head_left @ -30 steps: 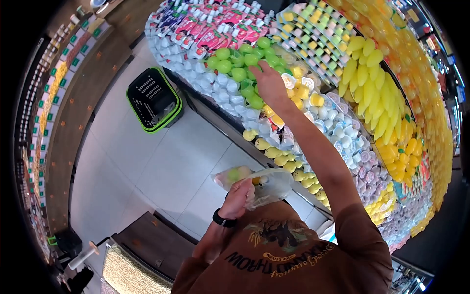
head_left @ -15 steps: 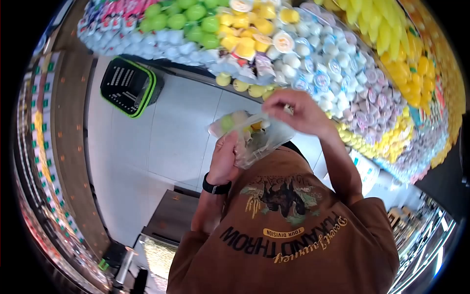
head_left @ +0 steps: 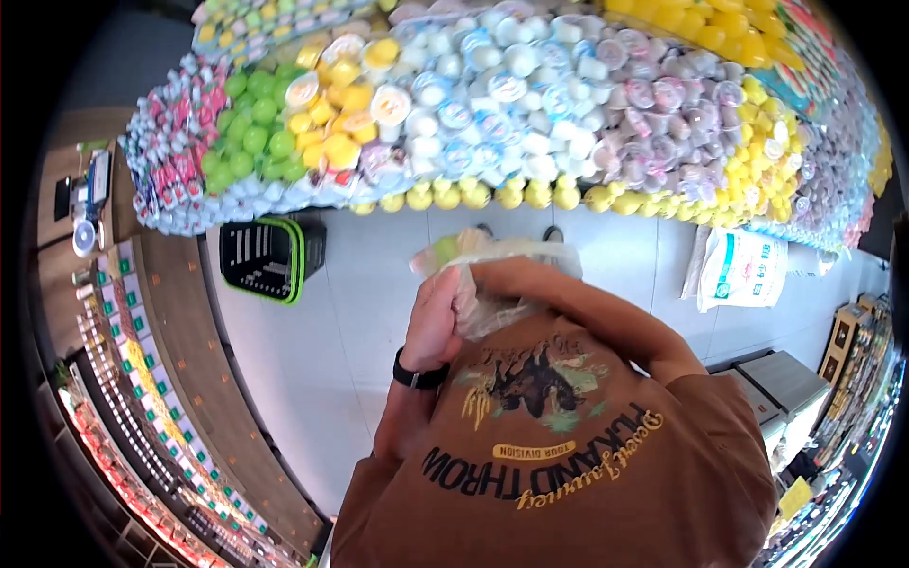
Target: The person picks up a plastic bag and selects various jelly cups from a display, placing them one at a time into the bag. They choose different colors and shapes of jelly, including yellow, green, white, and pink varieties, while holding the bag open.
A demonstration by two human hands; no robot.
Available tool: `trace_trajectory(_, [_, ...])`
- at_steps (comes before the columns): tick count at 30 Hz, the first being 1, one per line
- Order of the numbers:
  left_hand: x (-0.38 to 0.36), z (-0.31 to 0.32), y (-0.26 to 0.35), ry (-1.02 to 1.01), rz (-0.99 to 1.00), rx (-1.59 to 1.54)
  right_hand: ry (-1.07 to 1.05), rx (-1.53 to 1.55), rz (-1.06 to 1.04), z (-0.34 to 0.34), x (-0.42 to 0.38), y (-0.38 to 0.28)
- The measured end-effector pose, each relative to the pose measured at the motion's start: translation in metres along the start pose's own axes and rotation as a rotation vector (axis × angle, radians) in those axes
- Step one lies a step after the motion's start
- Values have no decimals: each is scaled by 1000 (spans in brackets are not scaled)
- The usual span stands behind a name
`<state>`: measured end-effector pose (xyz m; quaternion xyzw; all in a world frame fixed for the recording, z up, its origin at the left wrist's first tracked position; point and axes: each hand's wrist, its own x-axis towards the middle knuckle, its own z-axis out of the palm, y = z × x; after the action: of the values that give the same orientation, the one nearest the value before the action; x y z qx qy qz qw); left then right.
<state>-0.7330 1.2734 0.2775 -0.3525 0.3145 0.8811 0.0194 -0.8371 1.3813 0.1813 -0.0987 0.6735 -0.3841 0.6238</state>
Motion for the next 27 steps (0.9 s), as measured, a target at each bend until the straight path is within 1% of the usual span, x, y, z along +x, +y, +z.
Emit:
trace_trajectory(1, [1, 13, -2, 35, 5, 37, 0, 115, -28, -12, -27, -15])
trace_trajectory(2, [1, 24, -5, 68, 9, 69, 20, 197, -186, -13, -10, 19])
trace_trajectory(3, [0, 30, -6, -17, 9, 27, 68, 8, -255, -18, 5, 45])
trace_trajectory(4, [1, 42, -9, 18, 6, 11, 114, -179, -312, -27, -2, 41])
trace_trajectory(5, [2, 54, -11, 56, 2, -5, 101, -453, -366, -40, -13, 39])
trace_trajectory(6, [2, 63, -14, 98, 0, -20, 82, -247, -358, -46, -16, 50])
trace_trajectory(7, [8, 53, -22, 8, 11, -23, 58, -40, -351, -47, -19, 65])
trace_trajectory(8, [12, 47, -28, -37, -5, -14, 31, 164, -347, -52, -20, 77])
trace_trajectory(9, [15, 44, -33, -80, -20, -6, 3, 83, -204, -62, -48, 46])
trace_trajectory(11, [19, 53, -37, -138, -44, 1, 17, 72, -411, -80, -82, 33])
trace_trajectory(13, [17, 67, -36, -147, -57, 4, 59, -204, -514, -93, -96, 31])
trace_trajectory(15, [16, 84, -36, -115, -55, 18, 135, -741, -489, -107, -102, 30])
trace_trajectory(16, [16, 90, -37, -89, -49, 28, 162, -715, -577, -115, -113, 30])
trace_trajectory(18, [20, 90, -41, -116, -51, 34, 214, -664, -753, -139, -150, 29])
trace_trajectory(21, [23, 90, -42, -144, -50, 58, 249, -274, -659, -175, -203, 4])
trace_trajectory(23, [23, 88, -43, -145, -57, 67, 511, 4, -723, -202, -196, 25])
trace_trajectory(24, [24, 85, -45, -140, -59, 64, 716, 115, -748, -213, -190, 30])
trace_trajectory(26, [24, 83, -46, -119, -56, 59, 1105, 72, -711, -237, -178, 35])
trace_trajectory(27, [24, 83, -46, -103, -52, 58, 1219, 52, -755, -244, -169, 35])
